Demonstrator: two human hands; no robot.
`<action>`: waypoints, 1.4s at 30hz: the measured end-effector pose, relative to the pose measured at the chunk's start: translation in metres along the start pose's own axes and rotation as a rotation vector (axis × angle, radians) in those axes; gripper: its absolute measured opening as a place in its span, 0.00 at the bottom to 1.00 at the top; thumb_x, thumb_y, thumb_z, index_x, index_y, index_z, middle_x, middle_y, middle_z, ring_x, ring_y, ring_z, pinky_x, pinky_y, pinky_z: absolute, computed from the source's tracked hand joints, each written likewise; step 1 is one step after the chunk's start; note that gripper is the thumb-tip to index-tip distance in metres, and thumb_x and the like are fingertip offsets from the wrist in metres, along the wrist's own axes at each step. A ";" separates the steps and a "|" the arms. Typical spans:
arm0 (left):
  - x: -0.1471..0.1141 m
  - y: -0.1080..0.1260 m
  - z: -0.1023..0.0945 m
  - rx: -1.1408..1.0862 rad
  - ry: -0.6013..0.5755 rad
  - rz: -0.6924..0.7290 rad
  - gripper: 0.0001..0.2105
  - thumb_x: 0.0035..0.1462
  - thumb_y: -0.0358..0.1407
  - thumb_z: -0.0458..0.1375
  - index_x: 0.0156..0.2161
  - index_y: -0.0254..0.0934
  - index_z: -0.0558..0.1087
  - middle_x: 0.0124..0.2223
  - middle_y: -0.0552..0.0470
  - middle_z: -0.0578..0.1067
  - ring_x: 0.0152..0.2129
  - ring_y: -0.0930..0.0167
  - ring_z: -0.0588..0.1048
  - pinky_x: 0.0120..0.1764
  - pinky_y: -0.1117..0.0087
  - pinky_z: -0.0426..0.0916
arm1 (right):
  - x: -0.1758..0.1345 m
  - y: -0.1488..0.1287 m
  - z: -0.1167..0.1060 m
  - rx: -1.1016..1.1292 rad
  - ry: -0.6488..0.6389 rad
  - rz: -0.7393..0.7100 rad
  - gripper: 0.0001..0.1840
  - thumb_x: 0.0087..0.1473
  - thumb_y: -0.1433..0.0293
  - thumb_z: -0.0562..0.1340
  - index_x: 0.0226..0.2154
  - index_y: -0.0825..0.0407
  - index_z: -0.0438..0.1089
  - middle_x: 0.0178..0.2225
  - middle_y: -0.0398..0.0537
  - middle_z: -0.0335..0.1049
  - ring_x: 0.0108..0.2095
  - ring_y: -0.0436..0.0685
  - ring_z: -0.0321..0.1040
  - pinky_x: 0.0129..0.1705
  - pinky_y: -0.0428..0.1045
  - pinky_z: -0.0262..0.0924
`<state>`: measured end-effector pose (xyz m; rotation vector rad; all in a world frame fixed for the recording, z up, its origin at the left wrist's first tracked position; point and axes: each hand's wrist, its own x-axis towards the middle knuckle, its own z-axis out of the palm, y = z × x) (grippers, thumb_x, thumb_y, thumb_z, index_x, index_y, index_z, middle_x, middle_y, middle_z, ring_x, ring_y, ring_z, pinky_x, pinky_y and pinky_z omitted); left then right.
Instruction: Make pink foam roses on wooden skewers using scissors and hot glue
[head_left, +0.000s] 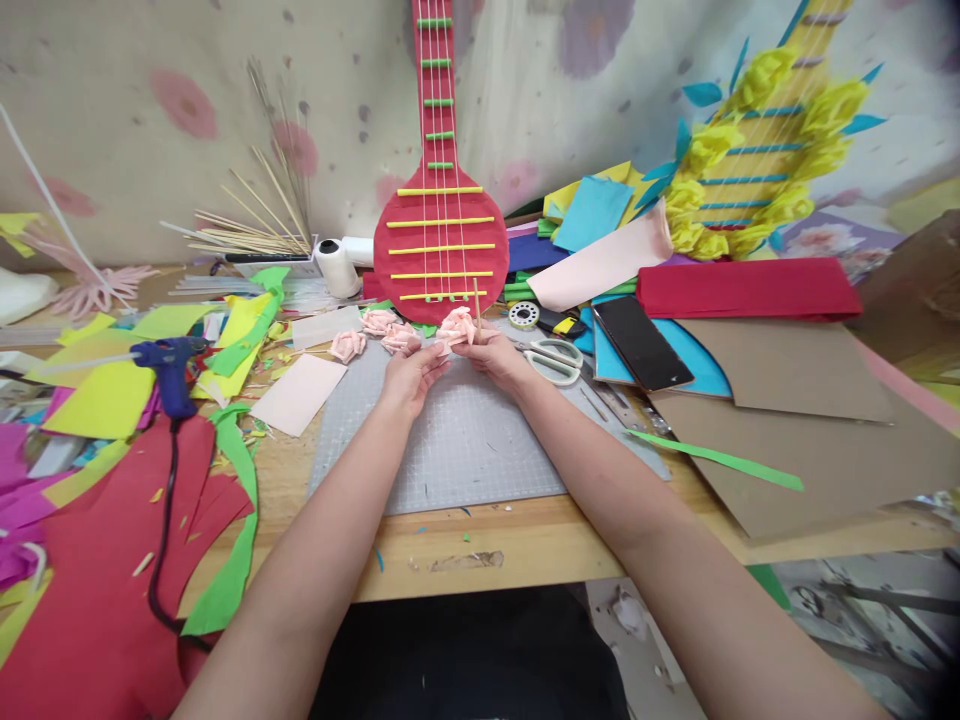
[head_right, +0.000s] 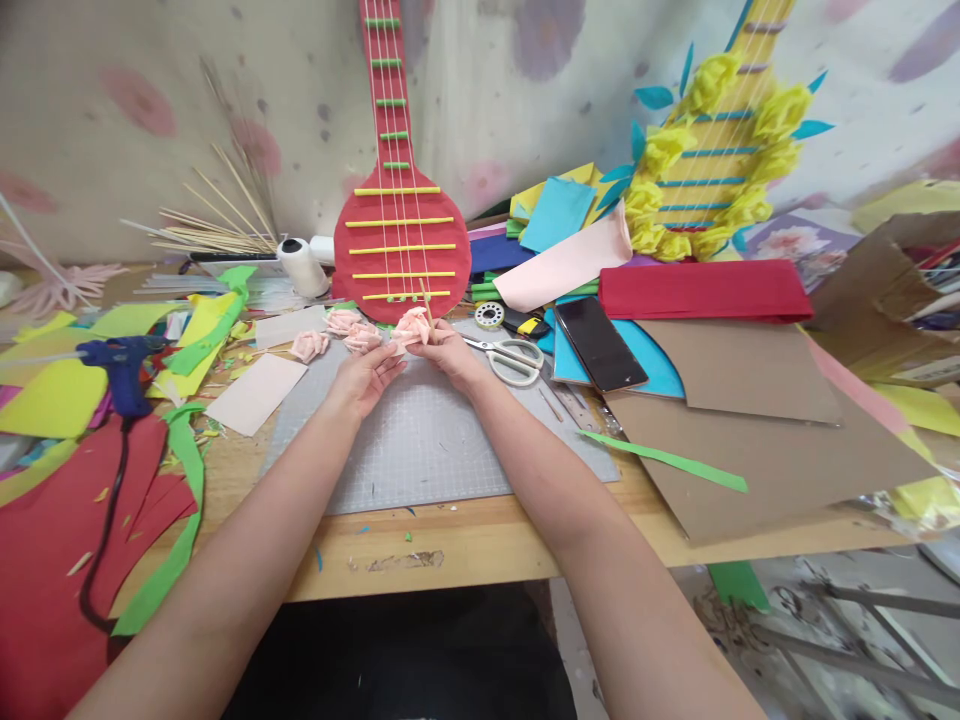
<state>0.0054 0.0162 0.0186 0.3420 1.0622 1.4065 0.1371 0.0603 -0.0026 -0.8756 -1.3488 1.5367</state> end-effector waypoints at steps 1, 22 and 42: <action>0.001 -0.001 0.000 0.003 0.012 0.023 0.11 0.43 0.20 0.60 0.28 0.34 0.63 0.24 0.53 0.74 0.20 0.76 0.72 0.32 0.71 0.71 | 0.000 0.000 0.001 -0.009 0.001 0.007 0.18 0.33 0.62 0.68 0.22 0.54 0.60 0.23 0.36 0.50 0.18 0.40 0.42 0.18 0.44 0.34; 0.009 -0.003 -0.006 -0.178 0.082 0.234 0.15 0.43 0.15 0.54 0.31 0.36 0.59 0.24 0.59 0.71 0.25 0.77 0.75 0.44 0.68 0.69 | -0.012 -0.012 0.018 -1.180 0.232 -0.034 0.16 0.59 0.59 0.48 0.36 0.51 0.65 0.34 0.49 0.71 0.33 0.56 0.65 0.30 0.46 0.46; 0.008 -0.004 -0.005 -0.112 0.188 0.259 0.18 0.43 0.16 0.58 0.34 0.38 0.59 0.25 0.60 0.70 0.23 0.78 0.74 0.40 0.69 0.70 | -0.004 -0.007 0.012 -1.073 0.084 -0.013 0.15 0.57 0.60 0.52 0.26 0.52 0.65 0.26 0.45 0.68 0.28 0.52 0.61 0.30 0.45 0.48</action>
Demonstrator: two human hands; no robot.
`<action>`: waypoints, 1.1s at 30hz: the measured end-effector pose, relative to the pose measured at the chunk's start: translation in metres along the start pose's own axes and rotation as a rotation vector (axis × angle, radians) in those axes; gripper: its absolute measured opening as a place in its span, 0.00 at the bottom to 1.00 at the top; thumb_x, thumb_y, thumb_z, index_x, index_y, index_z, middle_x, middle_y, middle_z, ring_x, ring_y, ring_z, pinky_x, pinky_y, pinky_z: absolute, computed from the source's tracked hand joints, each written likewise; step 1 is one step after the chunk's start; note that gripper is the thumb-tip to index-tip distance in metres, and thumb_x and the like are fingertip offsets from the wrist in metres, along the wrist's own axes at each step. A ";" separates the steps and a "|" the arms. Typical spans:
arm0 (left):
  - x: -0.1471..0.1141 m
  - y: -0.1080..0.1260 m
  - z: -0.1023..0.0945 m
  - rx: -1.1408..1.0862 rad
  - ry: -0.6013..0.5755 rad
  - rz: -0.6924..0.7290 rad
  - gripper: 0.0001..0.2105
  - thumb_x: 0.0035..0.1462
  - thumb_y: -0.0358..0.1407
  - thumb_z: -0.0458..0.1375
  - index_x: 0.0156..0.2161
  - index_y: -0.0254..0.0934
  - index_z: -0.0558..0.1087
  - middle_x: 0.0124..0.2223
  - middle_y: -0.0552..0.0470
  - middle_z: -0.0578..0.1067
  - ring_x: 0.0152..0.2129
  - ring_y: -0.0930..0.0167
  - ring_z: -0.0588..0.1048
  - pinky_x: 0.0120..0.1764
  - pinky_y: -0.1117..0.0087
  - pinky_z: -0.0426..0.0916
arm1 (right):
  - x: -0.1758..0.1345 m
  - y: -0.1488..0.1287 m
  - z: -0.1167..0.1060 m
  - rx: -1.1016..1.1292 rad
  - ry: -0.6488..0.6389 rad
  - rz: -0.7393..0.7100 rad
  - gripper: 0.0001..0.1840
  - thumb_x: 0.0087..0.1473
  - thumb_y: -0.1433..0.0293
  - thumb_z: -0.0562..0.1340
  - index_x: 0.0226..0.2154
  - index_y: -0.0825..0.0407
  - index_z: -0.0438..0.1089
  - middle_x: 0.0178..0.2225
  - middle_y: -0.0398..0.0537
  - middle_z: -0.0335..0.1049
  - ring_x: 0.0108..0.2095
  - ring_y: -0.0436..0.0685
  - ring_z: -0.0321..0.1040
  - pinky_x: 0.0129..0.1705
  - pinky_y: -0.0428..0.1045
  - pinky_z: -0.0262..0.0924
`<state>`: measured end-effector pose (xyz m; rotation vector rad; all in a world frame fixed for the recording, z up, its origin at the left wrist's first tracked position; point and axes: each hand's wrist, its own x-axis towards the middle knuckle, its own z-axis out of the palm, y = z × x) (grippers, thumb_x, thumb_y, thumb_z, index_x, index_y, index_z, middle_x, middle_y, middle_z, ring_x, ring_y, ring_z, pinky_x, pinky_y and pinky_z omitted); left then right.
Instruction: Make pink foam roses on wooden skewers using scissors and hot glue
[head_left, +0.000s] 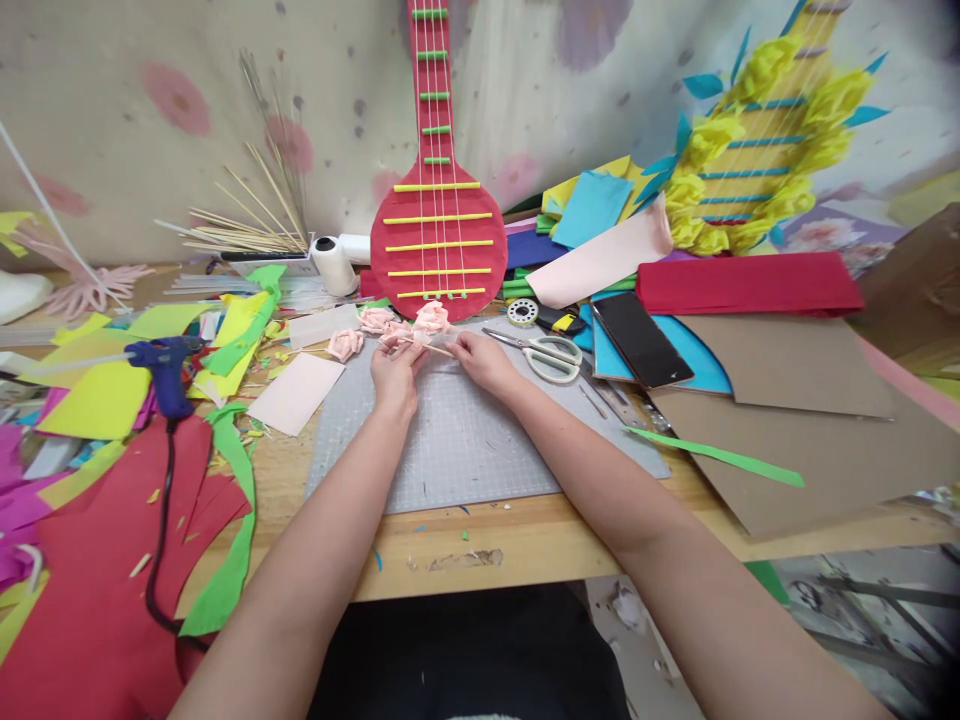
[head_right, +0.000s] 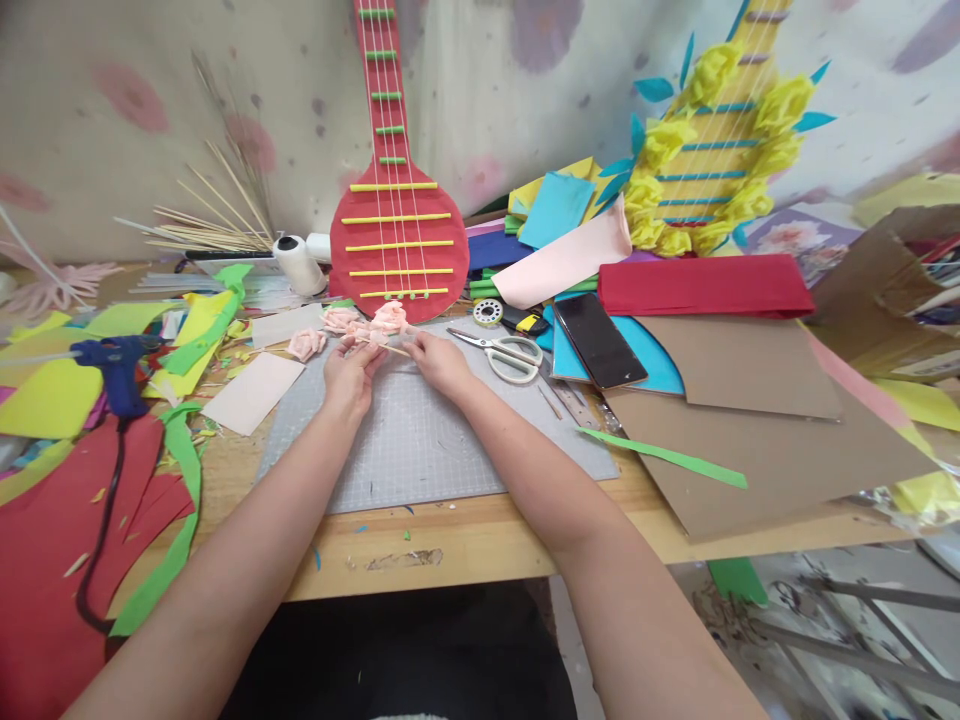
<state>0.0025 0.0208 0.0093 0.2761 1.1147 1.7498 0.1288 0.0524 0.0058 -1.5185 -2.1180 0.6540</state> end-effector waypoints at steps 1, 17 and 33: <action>0.000 0.001 0.000 -0.001 -0.001 0.000 0.17 0.43 0.17 0.57 0.33 0.37 0.59 0.24 0.60 0.70 0.22 0.78 0.73 0.40 0.69 0.70 | 0.000 0.000 0.001 0.010 -0.011 -0.010 0.16 0.57 0.61 0.51 0.26 0.52 0.65 0.26 0.45 0.68 0.28 0.52 0.61 0.30 0.45 0.48; 0.001 0.006 0.000 -0.006 0.032 -0.002 0.17 0.44 0.19 0.58 0.33 0.39 0.56 0.26 0.60 0.71 0.21 0.79 0.73 0.37 0.71 0.70 | -0.011 -0.013 -0.001 0.083 -0.109 -0.079 0.10 0.59 0.65 0.49 0.32 0.50 0.62 0.25 0.44 0.67 0.27 0.52 0.62 0.31 0.45 0.51; 0.005 0.008 0.000 -0.102 0.071 -0.032 0.13 0.48 0.19 0.56 0.25 0.36 0.58 0.22 0.59 0.70 0.21 0.81 0.72 0.29 0.81 0.68 | -0.011 -0.011 0.004 0.138 -0.074 -0.147 0.08 0.56 0.66 0.53 0.32 0.52 0.64 0.26 0.43 0.66 0.28 0.51 0.61 0.32 0.45 0.52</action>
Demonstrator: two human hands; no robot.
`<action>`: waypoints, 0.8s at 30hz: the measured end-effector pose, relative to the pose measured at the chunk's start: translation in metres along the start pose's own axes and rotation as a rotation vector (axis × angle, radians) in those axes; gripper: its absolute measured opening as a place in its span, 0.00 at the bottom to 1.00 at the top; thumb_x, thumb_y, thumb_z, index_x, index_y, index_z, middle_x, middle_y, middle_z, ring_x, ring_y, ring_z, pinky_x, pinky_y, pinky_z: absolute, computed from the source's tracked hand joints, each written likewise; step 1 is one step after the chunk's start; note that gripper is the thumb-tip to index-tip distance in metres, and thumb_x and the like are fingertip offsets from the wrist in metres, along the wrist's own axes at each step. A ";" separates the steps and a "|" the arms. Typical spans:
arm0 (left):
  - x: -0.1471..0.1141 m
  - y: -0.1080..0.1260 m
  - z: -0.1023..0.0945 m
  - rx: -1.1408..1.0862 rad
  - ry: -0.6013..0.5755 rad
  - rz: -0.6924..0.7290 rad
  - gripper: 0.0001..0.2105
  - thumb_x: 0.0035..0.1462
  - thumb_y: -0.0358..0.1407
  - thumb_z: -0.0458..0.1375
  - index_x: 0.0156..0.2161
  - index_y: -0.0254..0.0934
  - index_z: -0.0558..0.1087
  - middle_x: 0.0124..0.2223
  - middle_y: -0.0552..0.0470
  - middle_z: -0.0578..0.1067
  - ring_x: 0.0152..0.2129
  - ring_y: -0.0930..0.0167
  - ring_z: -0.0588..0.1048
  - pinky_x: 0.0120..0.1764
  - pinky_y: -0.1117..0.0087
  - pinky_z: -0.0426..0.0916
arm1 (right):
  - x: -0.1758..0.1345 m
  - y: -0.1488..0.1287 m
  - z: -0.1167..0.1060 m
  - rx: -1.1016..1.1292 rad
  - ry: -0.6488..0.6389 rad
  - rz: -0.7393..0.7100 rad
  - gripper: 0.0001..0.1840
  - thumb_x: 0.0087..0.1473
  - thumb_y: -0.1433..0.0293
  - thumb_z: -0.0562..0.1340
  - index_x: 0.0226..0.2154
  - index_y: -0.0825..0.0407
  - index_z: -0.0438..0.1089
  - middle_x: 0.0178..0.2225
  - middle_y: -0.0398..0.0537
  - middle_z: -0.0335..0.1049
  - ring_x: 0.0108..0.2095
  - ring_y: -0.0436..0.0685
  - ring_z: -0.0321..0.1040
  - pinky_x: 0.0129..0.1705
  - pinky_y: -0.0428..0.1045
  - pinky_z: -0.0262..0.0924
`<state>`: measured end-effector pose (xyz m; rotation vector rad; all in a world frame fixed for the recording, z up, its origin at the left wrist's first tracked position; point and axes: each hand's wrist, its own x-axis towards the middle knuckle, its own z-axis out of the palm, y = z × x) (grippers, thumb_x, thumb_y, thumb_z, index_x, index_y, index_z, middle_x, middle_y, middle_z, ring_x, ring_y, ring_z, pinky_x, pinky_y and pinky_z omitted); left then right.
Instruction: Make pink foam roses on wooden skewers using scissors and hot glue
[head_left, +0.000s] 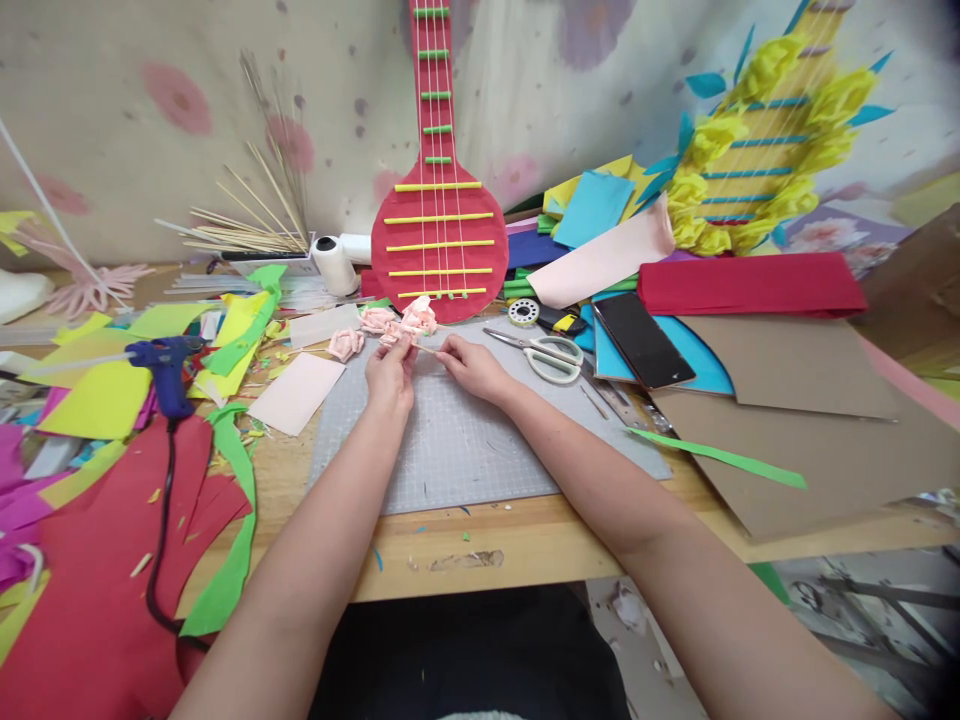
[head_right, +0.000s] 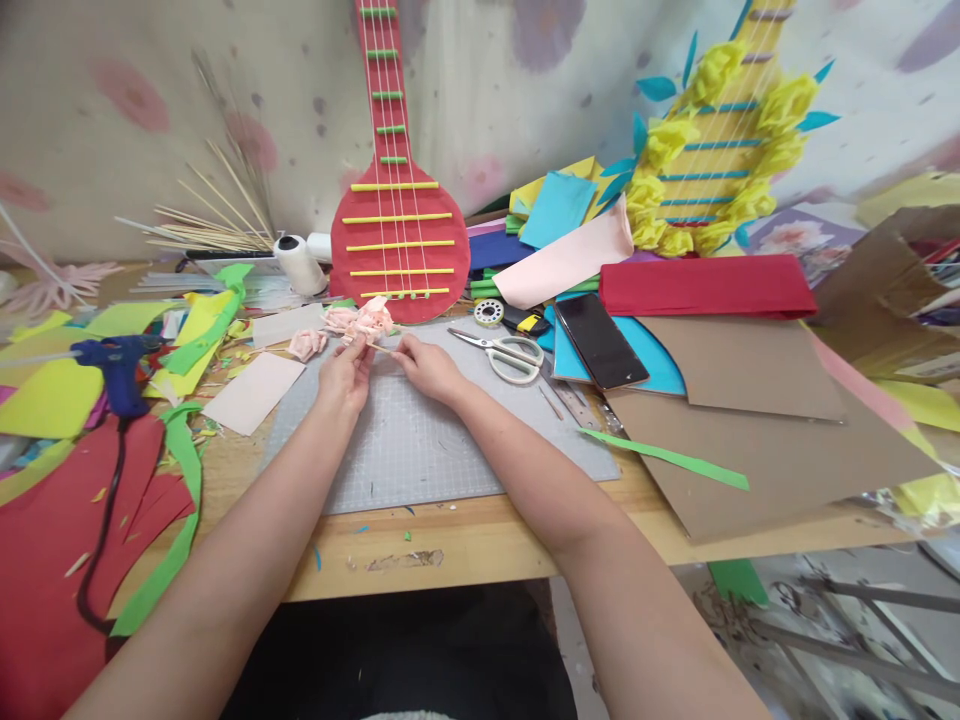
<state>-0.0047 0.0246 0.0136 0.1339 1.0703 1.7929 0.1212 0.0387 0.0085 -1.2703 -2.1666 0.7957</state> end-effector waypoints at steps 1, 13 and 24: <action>-0.001 0.000 0.000 0.003 0.003 0.009 0.14 0.48 0.19 0.57 0.25 0.36 0.57 0.22 0.59 0.70 0.21 0.80 0.72 0.29 0.81 0.68 | 0.000 -0.001 0.000 0.001 -0.010 -0.003 0.09 0.57 0.66 0.52 0.31 0.52 0.64 0.25 0.43 0.66 0.28 0.50 0.61 0.33 0.45 0.52; 0.004 -0.001 -0.003 -0.012 -0.061 -0.046 0.09 0.48 0.23 0.60 0.24 0.34 0.64 0.21 0.58 0.70 0.17 0.82 0.69 0.24 0.82 0.63 | 0.000 0.001 0.002 0.032 -0.087 -0.014 0.16 0.60 0.65 0.46 0.31 0.52 0.65 0.20 0.41 0.63 0.24 0.49 0.61 0.32 0.45 0.53; 0.007 0.001 -0.003 0.020 -0.159 -0.128 0.07 0.46 0.19 0.56 0.25 0.32 0.69 0.24 0.55 0.72 0.20 0.81 0.71 0.28 0.82 0.68 | 0.005 0.010 0.001 -0.012 0.031 0.043 0.10 0.57 0.65 0.53 0.38 0.51 0.65 0.28 0.43 0.68 0.28 0.50 0.63 0.31 0.44 0.51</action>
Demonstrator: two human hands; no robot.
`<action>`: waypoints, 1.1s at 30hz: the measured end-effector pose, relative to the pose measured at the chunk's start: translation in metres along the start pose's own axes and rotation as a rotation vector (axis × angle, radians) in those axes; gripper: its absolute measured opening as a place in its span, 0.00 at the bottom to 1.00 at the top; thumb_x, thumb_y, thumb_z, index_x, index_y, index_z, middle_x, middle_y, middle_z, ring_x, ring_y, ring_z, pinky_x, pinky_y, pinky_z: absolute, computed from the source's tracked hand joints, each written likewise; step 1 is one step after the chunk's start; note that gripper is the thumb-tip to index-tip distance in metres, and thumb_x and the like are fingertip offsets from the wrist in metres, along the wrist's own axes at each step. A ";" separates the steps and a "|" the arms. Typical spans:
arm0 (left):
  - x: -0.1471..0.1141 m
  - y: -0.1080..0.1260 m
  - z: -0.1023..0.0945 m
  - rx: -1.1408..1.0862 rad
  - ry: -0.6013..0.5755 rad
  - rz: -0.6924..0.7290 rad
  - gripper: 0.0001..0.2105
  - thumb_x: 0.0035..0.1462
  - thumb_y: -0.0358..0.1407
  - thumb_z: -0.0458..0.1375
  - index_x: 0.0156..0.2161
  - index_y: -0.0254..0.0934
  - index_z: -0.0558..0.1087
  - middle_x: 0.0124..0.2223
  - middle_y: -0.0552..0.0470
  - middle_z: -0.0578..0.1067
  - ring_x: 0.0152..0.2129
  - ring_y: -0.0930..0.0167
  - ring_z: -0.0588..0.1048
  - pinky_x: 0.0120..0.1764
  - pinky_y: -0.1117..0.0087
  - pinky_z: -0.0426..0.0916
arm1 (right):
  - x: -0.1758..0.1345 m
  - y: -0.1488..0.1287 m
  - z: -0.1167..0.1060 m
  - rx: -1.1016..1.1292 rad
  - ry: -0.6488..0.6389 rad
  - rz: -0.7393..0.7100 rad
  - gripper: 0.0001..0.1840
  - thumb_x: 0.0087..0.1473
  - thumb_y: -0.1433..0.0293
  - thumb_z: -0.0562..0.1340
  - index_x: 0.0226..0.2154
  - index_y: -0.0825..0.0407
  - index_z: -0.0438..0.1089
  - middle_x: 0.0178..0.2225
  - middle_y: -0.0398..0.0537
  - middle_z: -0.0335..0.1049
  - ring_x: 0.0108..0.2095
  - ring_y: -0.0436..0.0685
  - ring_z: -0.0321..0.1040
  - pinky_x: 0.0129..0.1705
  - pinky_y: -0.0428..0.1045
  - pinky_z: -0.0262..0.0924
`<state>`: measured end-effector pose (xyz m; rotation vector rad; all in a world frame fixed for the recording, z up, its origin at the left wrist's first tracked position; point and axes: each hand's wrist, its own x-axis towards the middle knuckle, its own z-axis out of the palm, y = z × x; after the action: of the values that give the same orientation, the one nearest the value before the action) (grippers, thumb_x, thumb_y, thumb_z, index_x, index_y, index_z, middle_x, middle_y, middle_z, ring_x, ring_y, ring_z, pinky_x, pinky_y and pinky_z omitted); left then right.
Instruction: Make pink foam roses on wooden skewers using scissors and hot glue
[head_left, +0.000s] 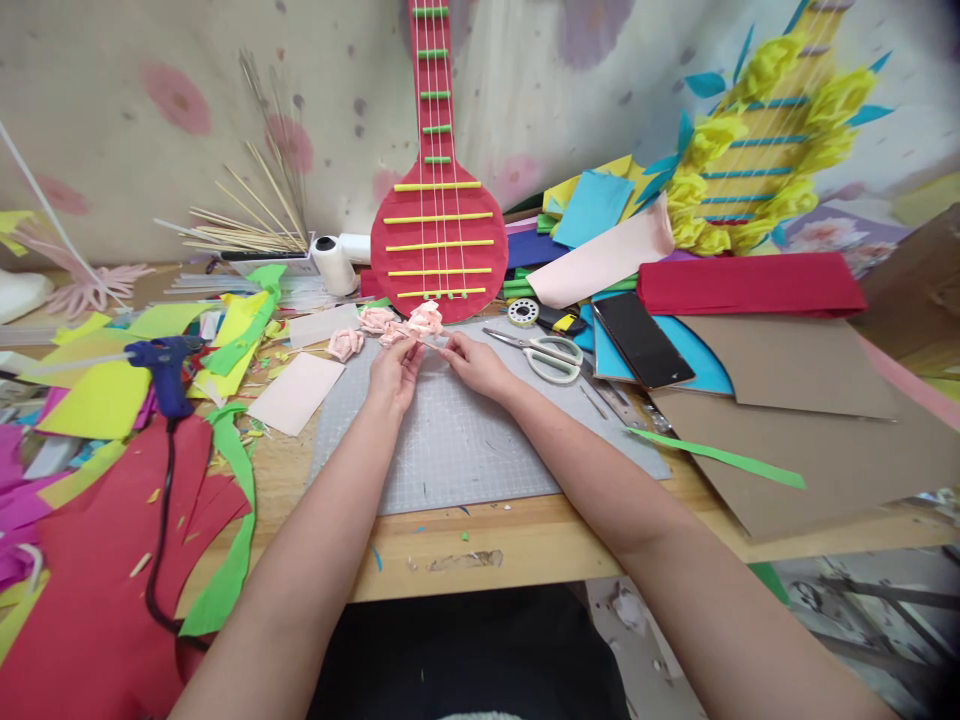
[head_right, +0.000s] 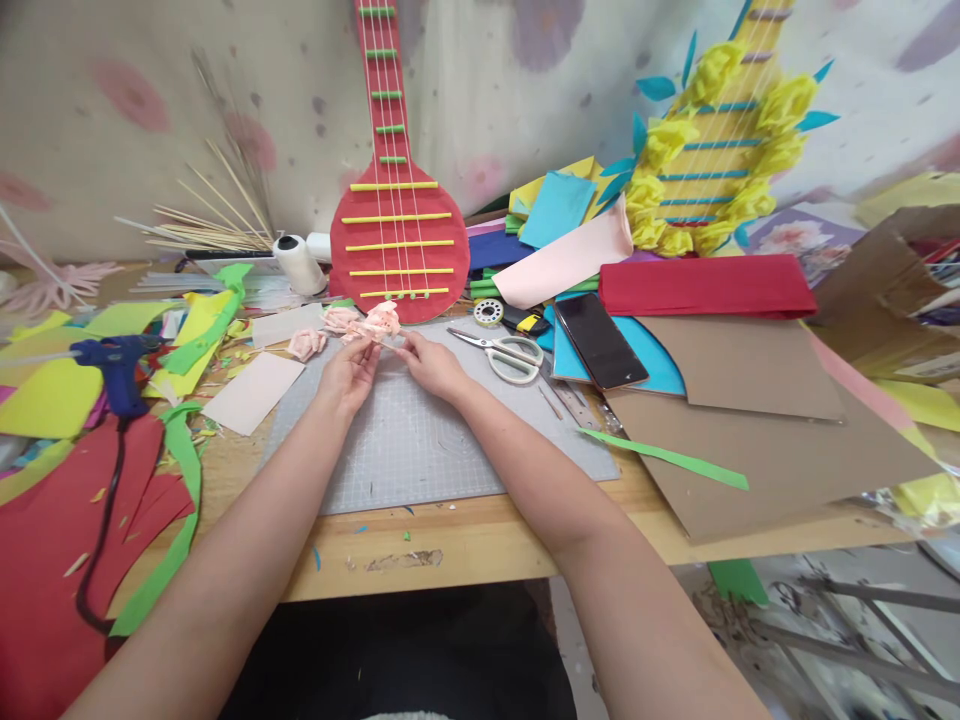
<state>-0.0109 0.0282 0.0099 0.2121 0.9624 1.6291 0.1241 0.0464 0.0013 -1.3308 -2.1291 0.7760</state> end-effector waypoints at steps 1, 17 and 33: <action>0.000 0.000 0.000 0.017 0.006 -0.004 0.07 0.45 0.19 0.56 0.25 0.32 0.68 0.23 0.55 0.72 0.20 0.80 0.71 0.27 0.81 0.69 | 0.000 -0.001 -0.001 0.005 -0.007 0.012 0.09 0.57 0.65 0.53 0.37 0.52 0.65 0.28 0.43 0.68 0.28 0.50 0.62 0.31 0.44 0.51; -0.005 0.000 0.001 0.195 0.100 0.165 0.15 0.38 0.20 0.58 0.29 0.37 0.59 0.22 0.58 0.71 0.20 0.77 0.71 0.32 0.73 0.68 | 0.000 0.003 -0.001 0.100 -0.098 -0.026 0.15 0.58 0.64 0.49 0.28 0.52 0.65 0.21 0.41 0.63 0.24 0.48 0.59 0.31 0.44 0.51; 0.002 0.005 -0.002 0.218 0.097 0.022 0.08 0.40 0.21 0.60 0.26 0.34 0.68 0.25 0.54 0.73 0.23 0.76 0.73 0.25 0.78 0.63 | -0.002 0.008 -0.002 0.043 0.000 -0.132 0.21 0.55 0.59 0.54 0.51 0.45 0.66 0.35 0.44 0.74 0.28 0.48 0.64 0.35 0.46 0.57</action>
<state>-0.0162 0.0290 0.0111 0.2947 1.2171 1.5652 0.1315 0.0475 -0.0034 -1.1553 -2.1626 0.7633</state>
